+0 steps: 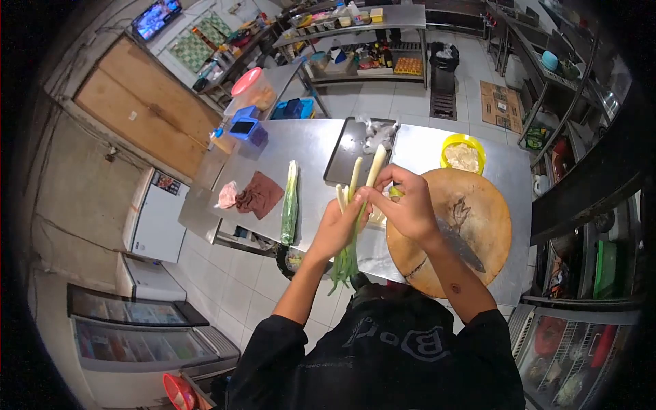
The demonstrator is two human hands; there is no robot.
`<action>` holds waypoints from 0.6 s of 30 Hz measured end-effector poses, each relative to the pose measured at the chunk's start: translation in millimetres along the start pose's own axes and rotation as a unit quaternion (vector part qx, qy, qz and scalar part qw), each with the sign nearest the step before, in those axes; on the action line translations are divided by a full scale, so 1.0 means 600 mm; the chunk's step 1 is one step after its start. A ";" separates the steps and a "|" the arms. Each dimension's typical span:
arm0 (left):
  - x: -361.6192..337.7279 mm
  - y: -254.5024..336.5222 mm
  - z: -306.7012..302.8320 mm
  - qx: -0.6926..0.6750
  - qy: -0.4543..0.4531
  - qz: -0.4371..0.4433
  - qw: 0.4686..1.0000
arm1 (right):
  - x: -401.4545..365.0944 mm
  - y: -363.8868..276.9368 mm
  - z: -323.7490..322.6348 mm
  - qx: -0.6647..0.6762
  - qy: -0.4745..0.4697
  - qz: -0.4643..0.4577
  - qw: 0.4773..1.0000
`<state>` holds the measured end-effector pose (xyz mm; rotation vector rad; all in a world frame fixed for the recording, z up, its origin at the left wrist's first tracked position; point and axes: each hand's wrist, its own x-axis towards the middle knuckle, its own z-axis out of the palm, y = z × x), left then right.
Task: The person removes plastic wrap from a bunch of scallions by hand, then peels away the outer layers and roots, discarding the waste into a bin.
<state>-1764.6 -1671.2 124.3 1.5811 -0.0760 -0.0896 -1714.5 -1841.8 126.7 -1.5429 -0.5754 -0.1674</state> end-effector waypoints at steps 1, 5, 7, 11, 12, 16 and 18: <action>-0.006 0.006 0.013 0.009 0.038 0.014 0.999 | -0.001 0.004 0.003 0.007 0.006 0.007 1.000; -0.034 -0.021 -0.006 0.141 0.064 0.029 0.988 | -0.018 0.001 0.006 -0.010 0.008 0.042 0.999; -0.045 -0.044 -0.012 0.141 0.072 0.032 0.987 | -0.034 0.015 0.014 -0.037 0.017 0.000 0.999; -0.069 -0.075 -0.022 0.073 0.010 -0.005 0.997 | -0.064 0.027 0.024 -0.052 0.000 -0.012 0.999; -0.076 -0.071 -0.019 0.045 0.000 -0.015 0.999 | -0.072 0.033 0.026 -0.072 0.006 -0.002 0.997; -0.095 -0.069 -0.017 0.032 -0.009 -0.053 0.998 | -0.095 0.033 0.038 -0.045 0.024 0.016 0.999; -0.098 -0.092 -0.020 0.018 0.014 -0.061 0.998 | -0.098 0.020 0.036 -0.043 0.012 0.018 0.999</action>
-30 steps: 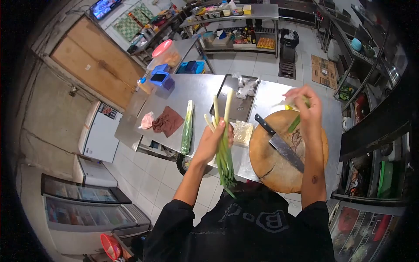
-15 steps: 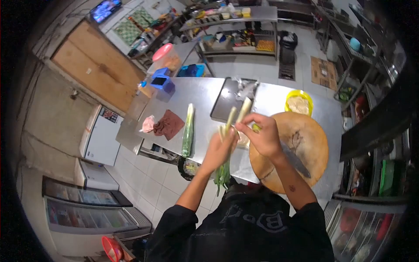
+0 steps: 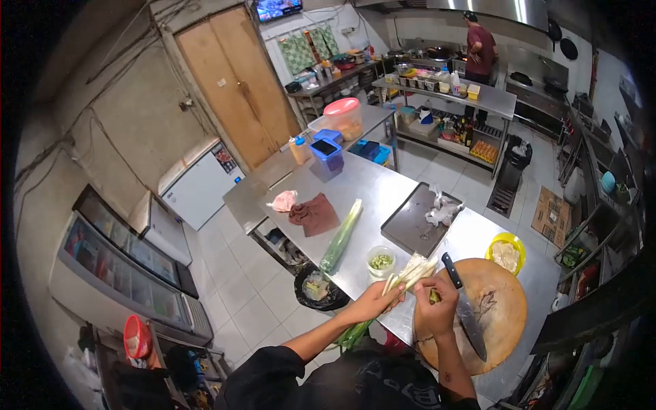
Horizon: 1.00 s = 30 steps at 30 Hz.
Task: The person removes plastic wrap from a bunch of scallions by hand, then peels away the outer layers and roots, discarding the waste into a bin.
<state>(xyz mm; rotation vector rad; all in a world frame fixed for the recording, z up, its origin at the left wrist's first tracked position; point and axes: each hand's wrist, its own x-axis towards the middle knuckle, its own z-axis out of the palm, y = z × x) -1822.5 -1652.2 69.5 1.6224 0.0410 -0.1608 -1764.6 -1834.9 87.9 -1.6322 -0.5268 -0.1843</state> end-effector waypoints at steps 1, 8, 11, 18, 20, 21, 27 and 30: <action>-0.002 -0.005 0.000 0.001 0.000 0.002 1.000 | -0.004 0.002 0.002 0.000 0.001 -0.002 1.000; -0.015 -0.016 0.018 0.085 0.021 0.052 0.995 | -0.034 0.022 0.001 0.029 -0.007 0.092 0.995; -0.019 -0.041 0.023 0.074 0.018 0.023 0.997 | -0.051 0.043 0.006 0.038 0.000 0.098 0.994; -0.033 -0.046 0.043 0.036 0.011 0.023 0.999 | -0.069 0.071 0.012 -0.007 0.053 0.025 0.998; -0.034 -0.043 0.039 0.025 -0.019 -0.019 0.999 | -0.071 0.068 0.010 -0.011 0.057 0.029 0.998; -0.034 -0.045 0.040 0.025 -0.020 -0.020 0.999 | -0.073 0.066 0.010 -0.015 0.059 0.033 0.998; -0.031 -0.063 0.052 0.118 0.025 0.111 0.986 | -0.086 0.093 0.017 0.017 0.069 0.076 0.995; -0.031 -0.067 0.048 0.078 0.028 0.066 0.994 | -0.084 0.079 0.022 0.064 0.056 0.054 0.995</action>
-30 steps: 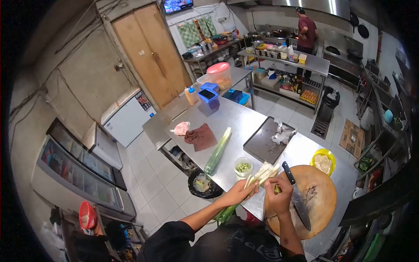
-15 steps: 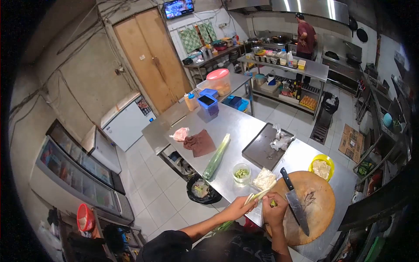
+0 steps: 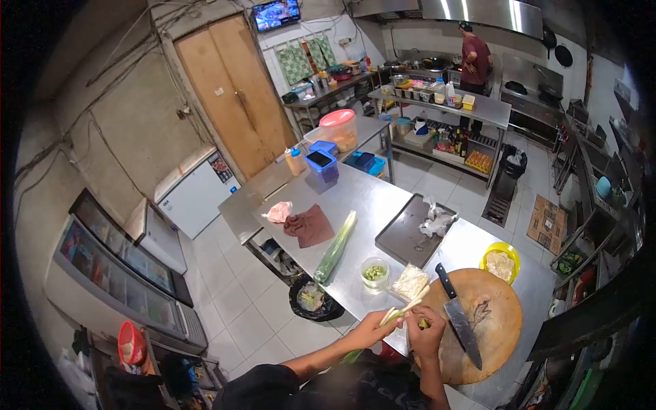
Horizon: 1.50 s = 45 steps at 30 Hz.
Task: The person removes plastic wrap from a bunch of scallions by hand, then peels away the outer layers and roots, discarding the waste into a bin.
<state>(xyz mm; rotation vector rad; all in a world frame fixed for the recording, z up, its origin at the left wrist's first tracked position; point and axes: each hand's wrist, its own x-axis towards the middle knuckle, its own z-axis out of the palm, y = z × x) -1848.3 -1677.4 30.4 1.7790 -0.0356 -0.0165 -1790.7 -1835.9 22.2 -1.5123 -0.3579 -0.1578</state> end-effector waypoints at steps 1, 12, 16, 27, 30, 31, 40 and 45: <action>-0.002 0.004 -0.004 -0.026 -0.013 -0.027 0.999 | 0.001 -0.004 -0.003 -0.001 0.000 0.000 1.000; -0.010 0.026 -0.018 -0.089 -0.096 -0.102 0.986 | -0.004 0.004 -0.011 -0.036 -0.007 0.003 0.999; -0.013 0.016 -0.017 -0.071 -0.108 -0.093 0.987 | -0.003 0.002 -0.011 -0.127 0.047 -0.009 0.991; -0.024 0.066 -0.044 -0.042 -0.154 -0.121 0.980 | 0.007 -0.005 -0.027 0.072 0.166 0.021 0.983; -0.027 0.058 -0.051 -0.016 -0.163 -0.103 0.981 | 0.018 0.003 -0.031 0.058 0.281 0.040 0.957; -0.032 0.044 -0.056 -0.025 -0.167 -0.084 0.982 | 0.027 0.013 -0.054 0.058 0.280 0.040 0.957; 0.000 0.042 -0.086 -0.183 -0.156 -0.127 0.962 | 0.053 -0.037 -0.079 0.269 0.043 0.366 0.890; 0.031 0.065 -0.068 -0.212 -0.173 -0.116 0.955 | 0.060 -0.011 -0.041 0.313 -0.114 0.297 0.895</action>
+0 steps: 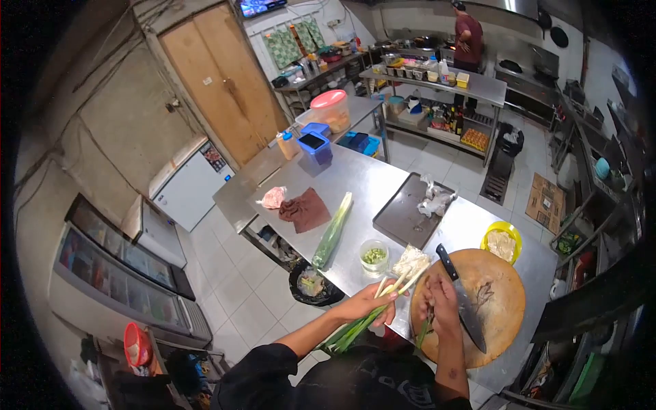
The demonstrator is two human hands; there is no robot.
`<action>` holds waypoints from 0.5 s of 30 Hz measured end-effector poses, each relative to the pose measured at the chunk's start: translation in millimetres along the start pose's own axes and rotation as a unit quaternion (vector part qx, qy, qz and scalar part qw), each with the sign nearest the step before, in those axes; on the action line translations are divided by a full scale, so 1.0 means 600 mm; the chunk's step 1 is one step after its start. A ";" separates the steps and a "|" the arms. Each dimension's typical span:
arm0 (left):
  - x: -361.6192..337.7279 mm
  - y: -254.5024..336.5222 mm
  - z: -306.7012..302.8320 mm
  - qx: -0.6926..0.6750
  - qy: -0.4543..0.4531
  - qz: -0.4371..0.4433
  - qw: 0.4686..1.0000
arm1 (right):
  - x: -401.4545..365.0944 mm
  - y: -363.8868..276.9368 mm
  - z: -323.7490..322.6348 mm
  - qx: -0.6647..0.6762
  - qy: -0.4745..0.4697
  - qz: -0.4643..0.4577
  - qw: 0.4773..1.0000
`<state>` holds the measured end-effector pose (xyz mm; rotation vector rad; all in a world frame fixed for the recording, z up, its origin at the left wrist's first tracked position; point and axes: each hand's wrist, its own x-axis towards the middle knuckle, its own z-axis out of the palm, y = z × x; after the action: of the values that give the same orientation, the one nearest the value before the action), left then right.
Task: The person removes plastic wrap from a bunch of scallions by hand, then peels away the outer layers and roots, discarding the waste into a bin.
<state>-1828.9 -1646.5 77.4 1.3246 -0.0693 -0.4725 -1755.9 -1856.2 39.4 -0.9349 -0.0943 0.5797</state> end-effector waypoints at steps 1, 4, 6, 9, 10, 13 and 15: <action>0.004 0.005 -0.001 -0.004 -0.008 -0.009 1.000 | 0.003 -0.013 0.011 -0.028 -0.014 -0.004 1.000; 0.011 0.004 0.000 0.016 0.037 -0.033 0.999 | 0.002 -0.039 0.037 -0.061 0.018 -0.045 0.997; 0.015 0.000 0.001 -0.001 0.027 -0.052 0.998 | 0.004 -0.047 0.033 -0.029 -0.011 -0.043 0.999; 0.013 0.008 0.001 -0.037 0.024 -0.030 0.999 | 0.002 -0.049 0.036 -0.030 -0.027 -0.053 0.998; 0.013 0.008 0.002 -0.045 0.023 -0.026 0.998 | -0.010 -0.066 0.054 -0.051 -0.007 -0.041 0.998; 0.011 0.008 0.003 -0.054 0.020 -0.030 0.998 | 0.010 -0.040 0.061 -0.219 -0.015 -0.209 0.953; 0.008 0.006 0.006 -0.056 0.015 -0.039 0.998 | 0.011 -0.035 0.068 -0.197 -0.009 -0.168 0.966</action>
<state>-1824.9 -1651.0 80.6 1.2263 0.0344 -0.5159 -1754.3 -1832.9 79.2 -1.2682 -0.3888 0.2559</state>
